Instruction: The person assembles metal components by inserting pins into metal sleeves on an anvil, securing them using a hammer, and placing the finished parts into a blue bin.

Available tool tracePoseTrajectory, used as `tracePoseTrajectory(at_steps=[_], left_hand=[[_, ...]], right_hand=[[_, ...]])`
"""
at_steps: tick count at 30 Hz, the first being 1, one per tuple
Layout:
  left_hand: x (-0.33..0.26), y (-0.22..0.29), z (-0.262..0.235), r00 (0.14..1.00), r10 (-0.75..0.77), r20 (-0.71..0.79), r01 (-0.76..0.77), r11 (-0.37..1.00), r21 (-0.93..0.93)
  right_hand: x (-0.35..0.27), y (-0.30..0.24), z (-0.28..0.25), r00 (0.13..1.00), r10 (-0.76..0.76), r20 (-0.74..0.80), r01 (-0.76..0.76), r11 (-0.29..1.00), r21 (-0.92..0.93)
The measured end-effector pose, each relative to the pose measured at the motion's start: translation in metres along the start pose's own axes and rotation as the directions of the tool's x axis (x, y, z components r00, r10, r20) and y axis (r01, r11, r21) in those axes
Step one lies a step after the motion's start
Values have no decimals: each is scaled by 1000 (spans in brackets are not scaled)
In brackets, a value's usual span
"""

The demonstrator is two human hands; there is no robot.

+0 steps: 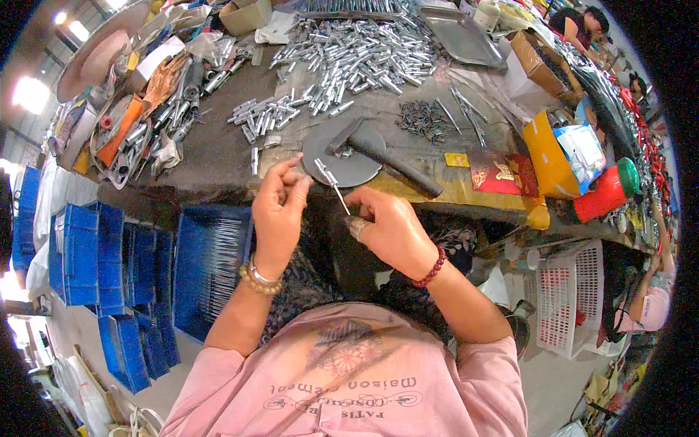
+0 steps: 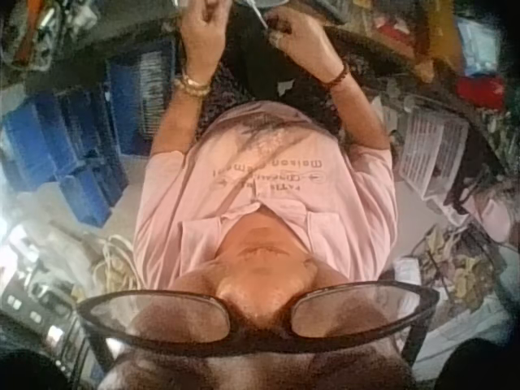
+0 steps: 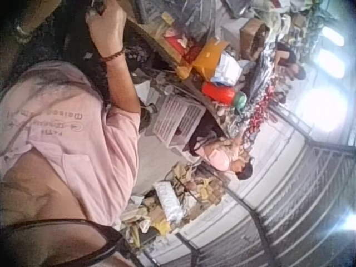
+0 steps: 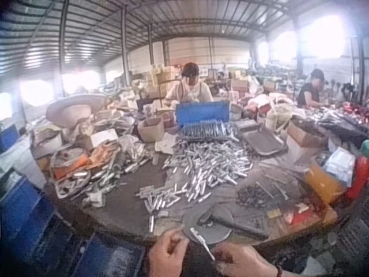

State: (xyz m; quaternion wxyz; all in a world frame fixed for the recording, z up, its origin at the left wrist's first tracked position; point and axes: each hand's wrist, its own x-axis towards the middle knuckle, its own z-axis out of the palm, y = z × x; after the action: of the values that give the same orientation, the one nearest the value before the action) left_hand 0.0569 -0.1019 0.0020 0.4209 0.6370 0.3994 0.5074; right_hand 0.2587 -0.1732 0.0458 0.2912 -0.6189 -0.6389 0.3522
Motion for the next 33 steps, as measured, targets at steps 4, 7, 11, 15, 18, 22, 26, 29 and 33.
tracePoseTrajectory(at_steps=[4, 7, 11, 15, 18, 22, 26, 29, 33], left_hand=[[-12, 9, 11, 986, -167, 13, 167, 972, -165], [-12, 19, 9, 967, -244, 70, 252, 954, -164], [-10, 20, 5, 923, -351, 156, 378, 905, -195], [-15, 15, 1, 907, -386, 166, 420, 850, -318], [-20, 10, -6, 928, -353, 122, 372, 853, -365], [-29, -5, -25, 952, -306, 5, 270, 834, -480], [-66, -23, -92, 919, -325, -222, 280, 936, -211], [-112, -50, -157, 750, -466, -469, 481, 871, -97], [-200, -133, -275, 494, -401, -771, 740, 659, 132]], right_hand=[[-8, -5, 10, 989, 133, 57, -145, 930, 337], [-11, -6, 13, 980, 175, 92, -197, 901, 387], [-12, -8, 19, 978, 182, 105, -209, 864, 457], [-12, -13, 32, 971, 192, 139, -236, 846, 479], [-10, -10, 45, 985, 130, 110, -167, 860, 482], [-9, -7, 47, 998, -52, -41, 59, 982, 178], [4, 7, 29, 851, -411, -327, 336, 905, -262], [29, 27, 18, 664, -639, -389, 405, 744, -532], [47, 55, 25, 575, -727, -375, 435, 661, -612]])
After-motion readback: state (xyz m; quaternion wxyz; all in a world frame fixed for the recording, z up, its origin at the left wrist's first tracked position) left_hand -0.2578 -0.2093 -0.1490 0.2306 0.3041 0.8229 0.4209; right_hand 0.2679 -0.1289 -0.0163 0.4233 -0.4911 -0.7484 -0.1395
